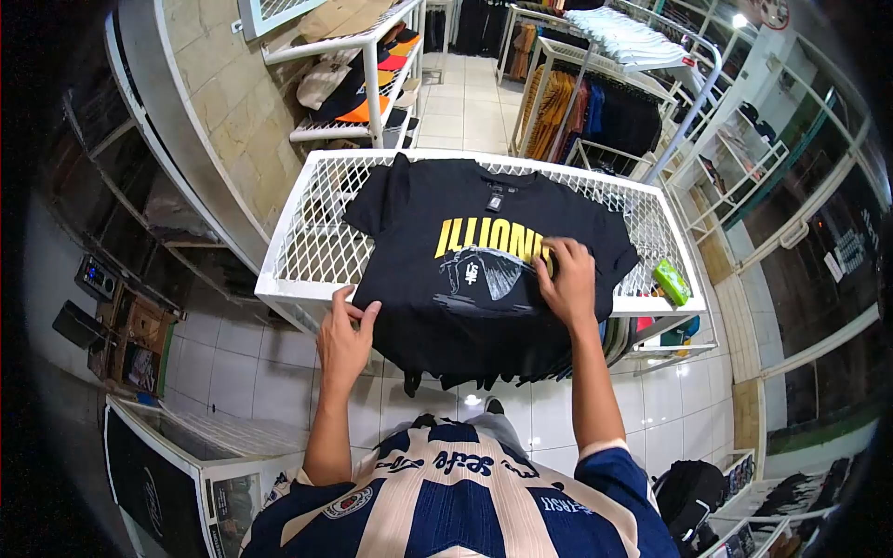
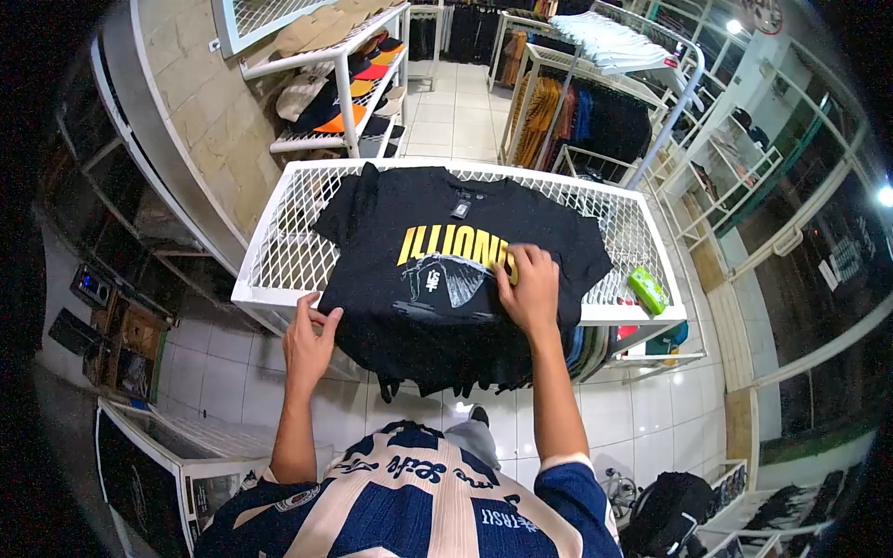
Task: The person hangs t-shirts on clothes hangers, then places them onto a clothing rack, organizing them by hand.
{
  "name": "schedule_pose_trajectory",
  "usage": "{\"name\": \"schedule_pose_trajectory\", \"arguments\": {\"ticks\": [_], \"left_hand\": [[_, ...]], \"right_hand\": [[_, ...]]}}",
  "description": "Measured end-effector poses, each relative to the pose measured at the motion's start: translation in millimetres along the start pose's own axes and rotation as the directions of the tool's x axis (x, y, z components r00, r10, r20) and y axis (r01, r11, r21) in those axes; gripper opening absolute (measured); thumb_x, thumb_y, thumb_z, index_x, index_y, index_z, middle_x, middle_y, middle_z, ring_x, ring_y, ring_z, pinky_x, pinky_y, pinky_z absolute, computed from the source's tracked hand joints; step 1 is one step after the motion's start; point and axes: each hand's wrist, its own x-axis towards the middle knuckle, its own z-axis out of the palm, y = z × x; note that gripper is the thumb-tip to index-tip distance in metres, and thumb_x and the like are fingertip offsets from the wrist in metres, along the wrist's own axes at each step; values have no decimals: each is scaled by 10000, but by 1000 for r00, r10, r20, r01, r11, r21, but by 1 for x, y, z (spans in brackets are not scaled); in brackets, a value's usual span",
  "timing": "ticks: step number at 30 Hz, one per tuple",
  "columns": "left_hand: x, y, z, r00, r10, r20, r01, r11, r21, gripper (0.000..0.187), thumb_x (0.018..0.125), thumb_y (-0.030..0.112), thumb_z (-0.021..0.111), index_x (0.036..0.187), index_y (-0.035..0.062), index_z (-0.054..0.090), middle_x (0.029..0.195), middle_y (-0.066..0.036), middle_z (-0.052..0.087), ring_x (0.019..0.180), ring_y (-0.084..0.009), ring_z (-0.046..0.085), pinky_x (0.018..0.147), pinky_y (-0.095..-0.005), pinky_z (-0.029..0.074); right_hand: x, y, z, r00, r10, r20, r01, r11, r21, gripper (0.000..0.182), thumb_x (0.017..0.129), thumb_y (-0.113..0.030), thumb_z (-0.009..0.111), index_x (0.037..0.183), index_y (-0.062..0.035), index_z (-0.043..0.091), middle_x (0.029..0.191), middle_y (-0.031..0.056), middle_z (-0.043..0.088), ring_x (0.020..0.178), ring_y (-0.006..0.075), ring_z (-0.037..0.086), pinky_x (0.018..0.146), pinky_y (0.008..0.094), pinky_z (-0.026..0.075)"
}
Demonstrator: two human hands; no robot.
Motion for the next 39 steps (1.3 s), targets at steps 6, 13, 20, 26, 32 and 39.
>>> {"name": "schedule_pose_trajectory", "arguments": {"ticks": [6,13,20,26,32,39], "left_hand": [[6,-11,20,987,-159,-33,148,964,-221,284,913,251,771,902,0,639,678,-113,643,595,-240,612,596,-376,474],[-6,-27,-12,988,-135,69,142,984,-106,256,914,244,761,890,14,653,694,-88,640,597,-212,597,610,-374,468],[-17,-9,-28,946,-192,260,212,976,-53,250,885,231,786,920,13,670,729,-91,653,650,-223,621,657,-365,494],[17,39,-20,988,64,143,-47,991,-122,251,865,187,795,1030,25,699,848,-107,656,809,-251,634,750,-383,499],[89,83,51,888,407,212,-380,911,-158,227,900,135,735,1089,12,707,997,-128,675,988,-301,636,891,-412,504],[115,68,104,897,388,212,-413,906,91,368,921,108,685,1277,23,658,1266,-159,613,1233,-349,545,1073,-471,419]], "right_hand": [[19,29,46,994,89,58,-81,990,-119,445,898,-394,726,1212,-79,710,1133,118,668,1118,306,579,975,457,410],[12,23,56,982,161,-100,-184,935,-304,329,921,-396,678,1012,-81,690,1001,131,640,1008,316,575,921,468,400],[13,14,54,932,347,-103,-359,851,-383,402,874,-435,707,1040,-69,694,1027,139,634,1023,321,571,950,483,383],[27,21,50,969,224,-100,-237,960,-147,481,875,-452,739,1186,-88,695,1150,161,635,1119,330,587,1001,482,392],[103,19,81,938,266,224,-277,961,19,522,867,-439,758,1190,-39,668,1014,177,745,1003,365,700,875,491,514],[168,86,74,868,178,463,-252,962,103,317,857,-302,805,1102,-102,779,1070,193,752,1029,342,718,924,425,547]]}}
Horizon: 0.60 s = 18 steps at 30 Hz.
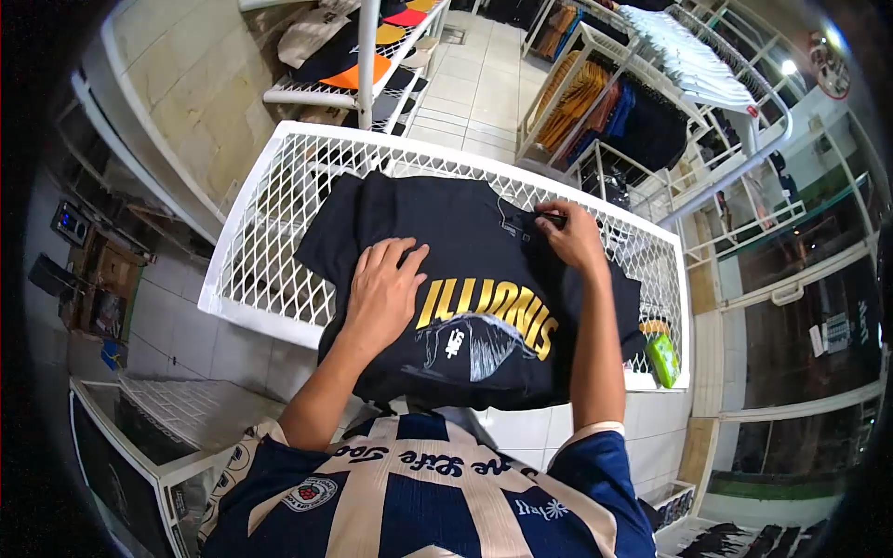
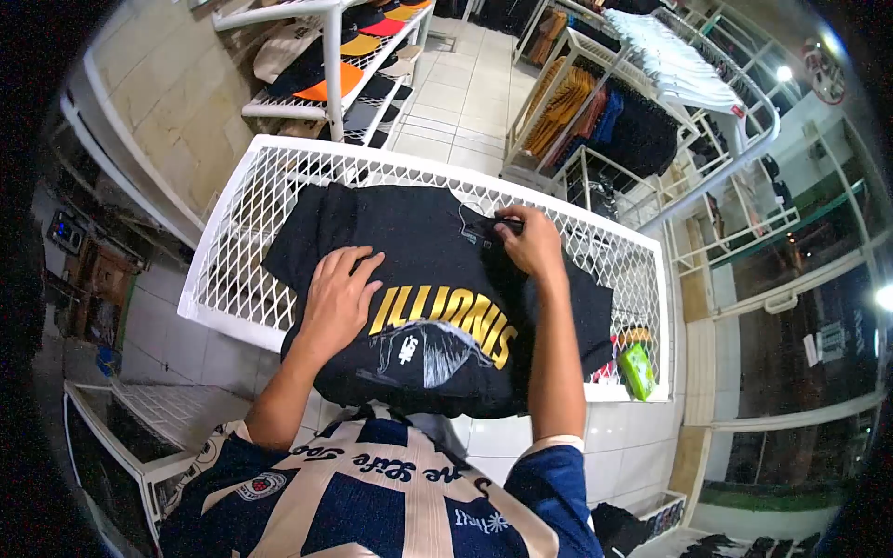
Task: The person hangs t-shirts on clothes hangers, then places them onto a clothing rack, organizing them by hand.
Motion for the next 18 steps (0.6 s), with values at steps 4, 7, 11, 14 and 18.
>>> {"name": "schedule_pose_trajectory", "arguments": {"ticks": [4,7,11,14,18], "left_hand": [[4,4,1,999,-32,33,30,998,52,392,943,121,646,1319,10,630,1299,-171,603,1234,-360,541,1075,-481,405],[8,3,6,997,-65,43,61,995,81,386,954,144,644,1324,33,639,1308,-163,612,1263,-350,537,1111,-492,380],[9,1,9,993,-97,64,91,991,102,385,962,171,644,1328,53,644,1310,-151,618,1283,-342,532,1143,-506,353],[7,-1,11,988,-122,94,115,990,76,399,974,171,636,1351,42,627,1333,-178,602,1312,-362,510,1157,-530,330],[8,2,11,991,-125,53,121,990,72,423,958,164,656,1359,34,622,1357,-191,592,1332,-372,504,1152,-544,336]], "right_hand": [[14,0,6,979,-205,0,198,943,-266,470,853,-535,768,911,-71,815,906,185,735,918,363,706,887,473,533],[20,-32,22,991,-124,56,134,961,-242,416,871,-474,763,819,-61,777,862,159,730,839,350,709,830,463,545],[33,-34,50,978,-28,206,99,933,-345,353,883,-400,723,897,-49,766,955,169,751,940,320,731,907,486,516],[38,-33,42,966,-40,254,125,936,-328,311,876,-343,719,882,-35,762,952,186,757,909,347,742,845,478,558],[40,-37,29,977,-64,202,108,971,-213,291,865,-291,711,880,-1,738,849,245,731,840,424,726,771,490,583]]}}
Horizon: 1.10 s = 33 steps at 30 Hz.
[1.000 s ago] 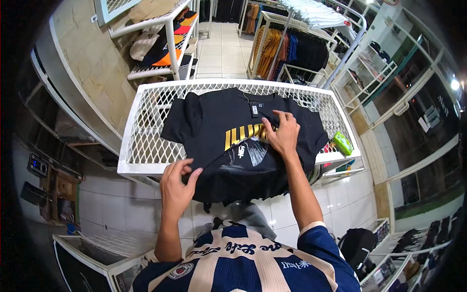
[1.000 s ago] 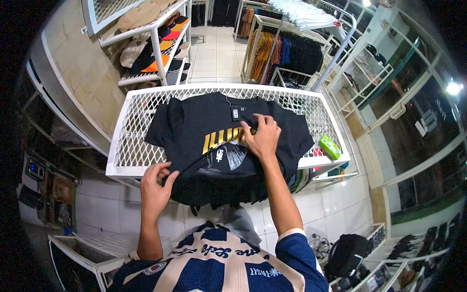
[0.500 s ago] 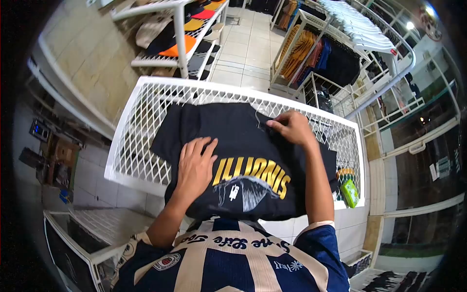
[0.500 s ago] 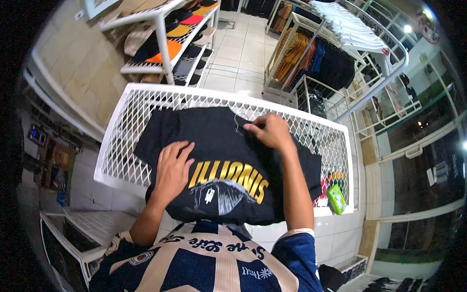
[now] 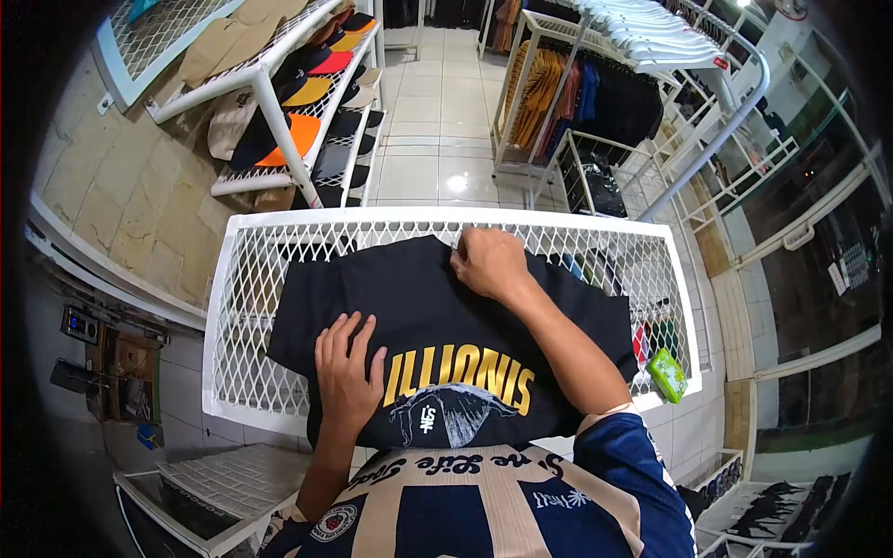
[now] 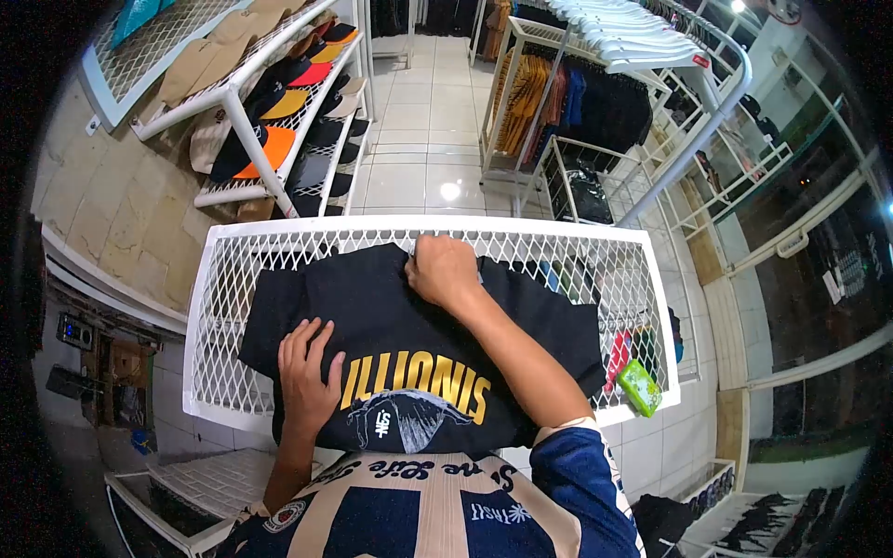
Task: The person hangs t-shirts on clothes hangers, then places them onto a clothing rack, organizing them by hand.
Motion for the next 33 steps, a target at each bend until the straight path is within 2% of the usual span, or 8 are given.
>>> {"name": "schedule_pose_trajectory", "arguments": {"ticks": [4,6,9,18,24,26,31,33], "left_hand": [[-4,4,-4,993,115,-36,-117,991,-59,443,915,175,719,1334,48,652,1412,-179,575,1390,-370,476,1157,-541,350],[-5,6,-5,988,150,-44,-152,987,-50,437,921,191,715,1331,49,655,1426,-184,569,1389,-375,476,1161,-532,350],[-8,3,-1,984,175,17,-174,984,-46,408,943,170,697,1332,52,661,1447,-193,561,1390,-383,477,1167,-510,347],[-8,9,-13,898,371,-237,-414,895,-169,322,902,143,736,1197,18,713,1245,-161,682,1218,-353,611,1070,-484,439],[-9,95,-98,582,544,-605,-653,756,52,432,825,143,828,1231,66,703,1223,-104,675,1185,-317,611,1030,-466,458],[-5,125,-127,603,560,-568,-648,759,60,605,799,170,849,1353,78,626,1264,-123,642,1209,-324,583,1024,-457,445],[-1,176,-145,729,603,-324,-645,764,-31,591,774,58,792,1338,84,612,985,-113,697,928,-287,697,863,-413,536],[-8,188,-143,701,608,-372,-665,746,-32,577,765,35,778,1318,83,618,961,-114,707,887,-289,710,814,-407,546]], "right_hand": [[4,-5,-27,959,37,-281,13,985,173,193,864,-213,704,896,-23,713,819,276,704,815,452,706,754,532,563],[3,-16,-49,907,96,-410,-21,983,184,146,901,-190,712,952,-60,754,858,199,747,819,383,732,772,461,577],[-6,-24,-79,643,-49,-765,255,955,153,129,933,-162,698,965,-42,732,920,181,736,802,390,719,737,474,562],[-120,-77,-140,439,-31,-898,388,908,158,139,937,-79,695,1052,-24,750,957,118,744,730,214,706,664,325,553],[-206,-105,-161,342,-69,-937,417,905,86,147,926,-17,691,1056,-25,760,945,104,750,700,131,683,601,274,528],[-235,-118,-169,332,-98,-938,432,900,59,142,926,-13,691,1048,-29,763,944,98,752,679,128,672,588,277,522],[-282,-122,-178,310,-85,-947,398,916,48,109,927,-55,708,1009,-34,777,929,92,761,708,132,680,621,274,531],[-298,-101,-169,315,-92,-945,369,929,32,112,934,-81,703,1005,-38,778,936,99,761,744,157,691,661,301,541]]}}
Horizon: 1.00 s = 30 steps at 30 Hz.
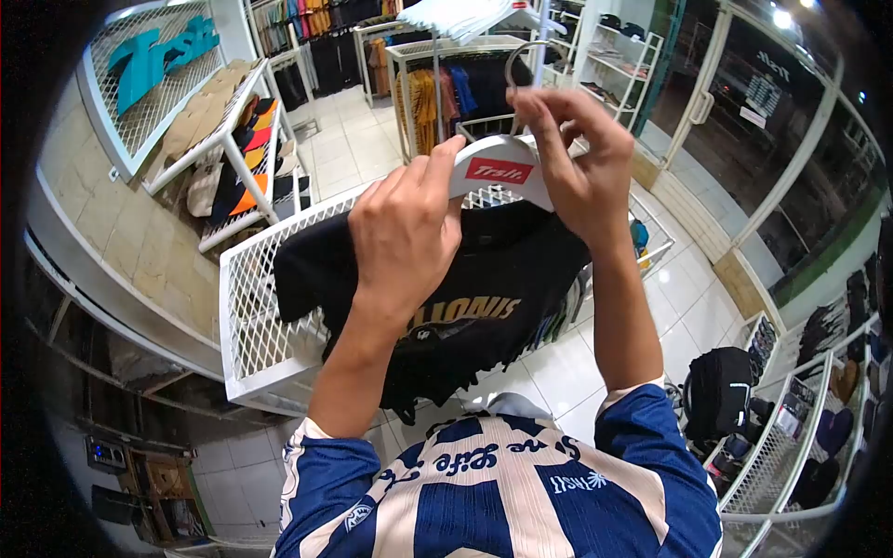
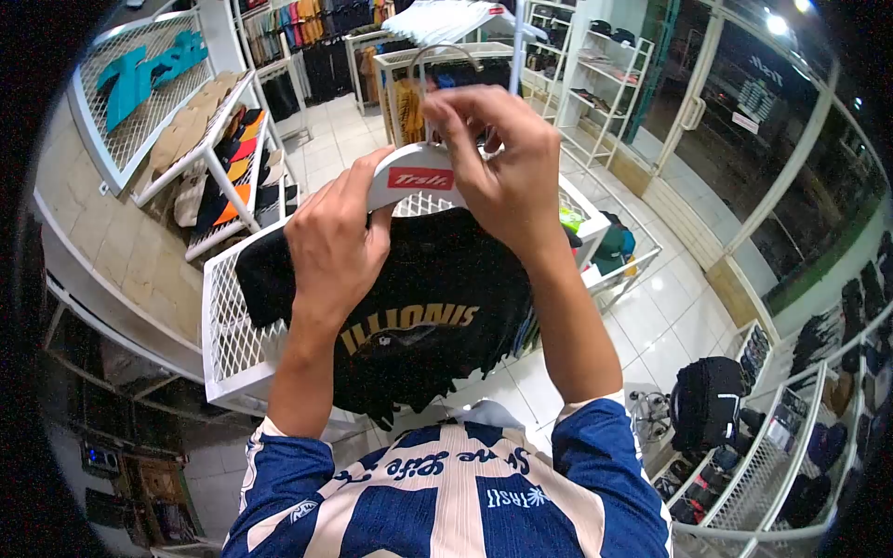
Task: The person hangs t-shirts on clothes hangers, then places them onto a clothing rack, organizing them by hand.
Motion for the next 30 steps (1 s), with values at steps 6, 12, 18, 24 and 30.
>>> {"name": "schedule_pose_trajectory", "arguments": {"ticks": [6,12,18,24,30], "left_hand": [[-1,30,-9,994,-106,-33,106,994,17,506,791,2,753,1276,79,634,1008,-153,751,837,-306,753,755,-413,581],[2,84,21,997,-82,-12,80,989,-126,382,826,65,782,1177,51,631,933,-173,748,811,-333,754,695,-394,582],[5,116,81,886,-232,403,356,895,-268,332,895,146,759,1144,6,590,878,-240,728,800,-402,736,661,-418,560],[-27,146,87,665,-616,421,718,683,-135,309,972,248,725,1057,-21,598,839,-178,723,758,-212,698,689,-339,527],[-83,180,31,431,-897,96,902,432,-15,340,995,308,690,1001,-24,615,787,-137,676,716,-163,589,700,-340,493]], "right_hand": [[-74,39,-80,954,-20,299,139,914,-382,252,872,-292,780,937,-50,755,843,122,726,786,287,698,715,394,529],[-131,110,-123,941,185,284,-132,972,-193,358,741,-328,871,875,-43,700,838,138,714,753,313,709,668,372,550],[-159,186,-155,838,300,456,-340,941,6,388,794,-351,857,939,-20,714,866,149,703,804,310,697,734,373,527],[-163,274,-140,877,289,384,-279,957,-84,365,864,-260,778,1166,-70,699,1106,157,660,1076,357,619,923,431,474],[-170,298,-99,702,316,639,-44,914,-403,615,895,-279,736,1445,-79,549,1110,226,657,1052,404,611,878,497,474]]}}
